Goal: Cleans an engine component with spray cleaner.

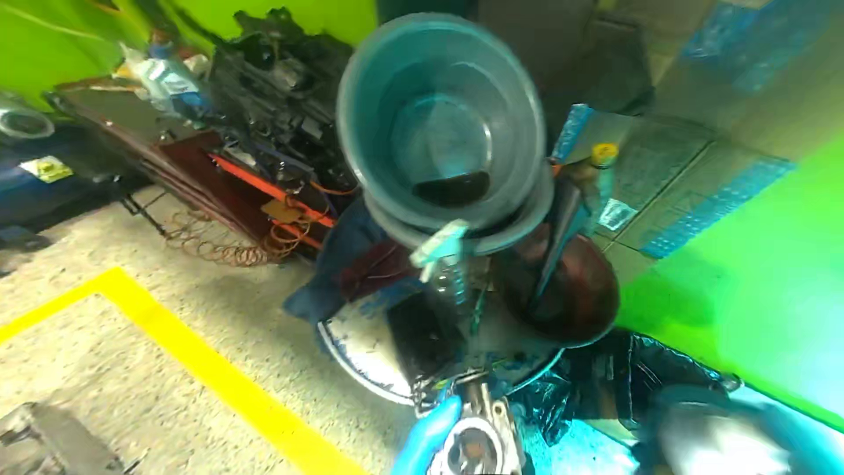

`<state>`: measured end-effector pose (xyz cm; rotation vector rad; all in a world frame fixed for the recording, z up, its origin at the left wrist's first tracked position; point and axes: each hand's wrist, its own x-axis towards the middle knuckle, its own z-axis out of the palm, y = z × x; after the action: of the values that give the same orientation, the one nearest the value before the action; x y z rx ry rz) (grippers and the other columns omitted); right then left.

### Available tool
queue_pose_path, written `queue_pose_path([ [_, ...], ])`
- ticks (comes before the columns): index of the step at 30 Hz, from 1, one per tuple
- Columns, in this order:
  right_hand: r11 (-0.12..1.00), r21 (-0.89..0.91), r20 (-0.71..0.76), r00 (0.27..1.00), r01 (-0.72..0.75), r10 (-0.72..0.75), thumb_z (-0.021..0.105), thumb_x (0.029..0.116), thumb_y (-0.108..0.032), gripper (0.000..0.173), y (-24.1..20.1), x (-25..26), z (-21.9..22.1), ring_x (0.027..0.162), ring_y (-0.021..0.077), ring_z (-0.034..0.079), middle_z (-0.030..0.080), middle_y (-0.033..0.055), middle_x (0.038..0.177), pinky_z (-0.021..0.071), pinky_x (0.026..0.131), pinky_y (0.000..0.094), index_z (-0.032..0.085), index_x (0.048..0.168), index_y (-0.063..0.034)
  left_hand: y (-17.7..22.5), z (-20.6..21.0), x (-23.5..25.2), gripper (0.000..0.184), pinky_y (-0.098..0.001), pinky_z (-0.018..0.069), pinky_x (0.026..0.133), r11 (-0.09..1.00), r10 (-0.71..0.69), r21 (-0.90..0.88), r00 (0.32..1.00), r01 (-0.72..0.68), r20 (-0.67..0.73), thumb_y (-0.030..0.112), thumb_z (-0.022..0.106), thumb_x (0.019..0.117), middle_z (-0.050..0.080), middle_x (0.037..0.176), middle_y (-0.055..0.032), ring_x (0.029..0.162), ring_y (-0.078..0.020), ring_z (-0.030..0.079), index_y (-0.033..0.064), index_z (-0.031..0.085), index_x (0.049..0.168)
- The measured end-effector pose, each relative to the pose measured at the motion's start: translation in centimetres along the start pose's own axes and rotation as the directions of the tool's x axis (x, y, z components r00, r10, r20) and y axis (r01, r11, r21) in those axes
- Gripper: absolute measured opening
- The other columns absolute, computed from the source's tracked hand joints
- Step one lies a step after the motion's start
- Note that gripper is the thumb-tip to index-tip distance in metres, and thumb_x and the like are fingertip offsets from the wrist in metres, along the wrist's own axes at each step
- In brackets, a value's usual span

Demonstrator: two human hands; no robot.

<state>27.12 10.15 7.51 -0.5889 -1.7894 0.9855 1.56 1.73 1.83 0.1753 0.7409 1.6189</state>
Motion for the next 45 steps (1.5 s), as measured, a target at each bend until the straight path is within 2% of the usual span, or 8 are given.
queue_pose_path([
  [5,0.966,-0.253,0.035,0.997,-0.055,0.066,0.09,0.0765,-0.022,0.074,7.4,1.5,-1.9,0.121,0.0224,0.063,0.062,0.02,0.136,0.0562,0.101,0.0387,0.058,0.141,-0.0068,-1.8,10.9,7.4,0.03,-0.0282,0.0588,0.079,0.748,0.211,0.661,0.966,-0.061,-0.15,0.017,0.058,0.1002,0.069,0.102,-0.0063,0.09,-0.0112,0.068,-0.001,0.058,0.124],
  [16,0.907,-0.418,-0.079,0.997,-0.044,0.011,0.085,0.0713,-0.033,0.072,10.8,7.8,-5.1,0.102,0.0227,0.07,0.066,0.0159,0.127,0.0618,0.08,0.0401,0.063,0.139,-0.0224,-4.6,15.0,15.7,0.067,-0.0405,0.055,0.091,0.644,0.226,0.765,0.96,-0.021,-0.164,0.034,0.077,0.0901,0.065,0.125,-0.0135,0.112,-0.0221,0.064,0.0065,0.049,0.144],
  [21,0.978,0.116,0.073,0.983,-0.175,0.167,0.085,0.0725,-0.008,0.075,10.7,7.1,-6.9,0.121,0.0135,0.062,0.061,0.0089,0.137,0.0547,0.102,0.0308,0.054,0.14,-0.0031,-4.5,15.5,16.0,0.056,-0.038,0.058,0.084,0.699,0.176,0.713,0.98,-0.057,-0.094,0.033,0.074,0.0918,0.068,0.116,-0.0123,0.103,-0.0209,0.067,0.0059,0.055,0.136],
  [26,0.636,0.708,0.261,0.951,-0.307,0.168,0.079,0.0792,-0.016,0.08,11.3,7.0,-8.6,0.101,0.0282,0.069,0.064,0.0158,0.126,0.061,0.082,0.0451,0.041,0.15,-0.0131,-4.0,15.7,15.0,0.055,-0.036,0.059,0.083,0.704,0.14,0.706,0.99,-0.074,-0.036,0.033,0.076,0.0891,0.07,0.111,-0.0106,0.1,-0.0195,0.069,0.0064,0.057,0.133],
  [38,0.426,0.861,0.358,0.926,-0.278,-0.118,0.077,0.0864,-0.031,0.073,12.9,6.3,-7.5,0.104,0.0347,0.068,0.064,0.0188,0.128,0.0598,0.083,0.0466,0.042,0.151,-0.0315,-2.6,14.9,13.2,0.059,-0.0335,0.0581,0.088,0.673,0.128,0.73,0.991,-0.116,0.039,0.036,0.079,0.0824,0.07,0.113,-0.007,0.104,-0.0162,0.068,0.0075,0.059,0.13],
  [41,0.637,0.739,0.173,0.976,-0.219,0.135,0.077,0.0826,-0.012,0.076,10.6,6.7,-7.5,0.103,0.0293,0.068,0.064,0.0179,0.129,0.0606,0.082,0.0442,0.044,0.151,-0.0166,-2.6,14.8,13.4,0.061,-0.0332,0.0578,0.088,0.65,0.139,0.752,0.99,-0.112,0.028,0.036,0.079,0.0823,0.069,0.115,-0.0072,0.105,-0.0158,0.067,0.0079,0.058,0.132],
  [43,0.928,0.323,-0.061,0.975,-0.184,0.215,0.08,0.0756,-0.005,0.078,8.9,7.9,-6.4,0.118,0.0175,0.064,0.059,0.0112,0.14,0.0587,0.096,0.0329,0.048,0.147,-0.0041,-2.6,15.0,13.9,0.067,-0.0353,0.0561,0.09,0.594,0.152,0.8,0.988,-0.089,-0.003,0.034,0.079,0.0836,0.066,0.121,-0.0096,0.109,-0.0169,0.065,0.0068,0.052,0.139],
  [45,0.982,-0.167,-0.144,0.987,-0.092,0.068,0.086,0.0718,-0.017,0.072,9.6,8.2,-5.1,0.114,0.016,0.066,0.064,0.0114,0.134,0.0595,0.094,0.0335,0.06,0.138,-0.0064,-3.2,14.8,15.1,0.069,-0.0375,0.0561,0.091,0.557,0.175,0.826,0.984,-0.083,-0.019,0.03,0.081,0.0855,0.065,0.123,-0.0128,0.11,-0.0192,0.065,0.0051,0.048,0.141],
])
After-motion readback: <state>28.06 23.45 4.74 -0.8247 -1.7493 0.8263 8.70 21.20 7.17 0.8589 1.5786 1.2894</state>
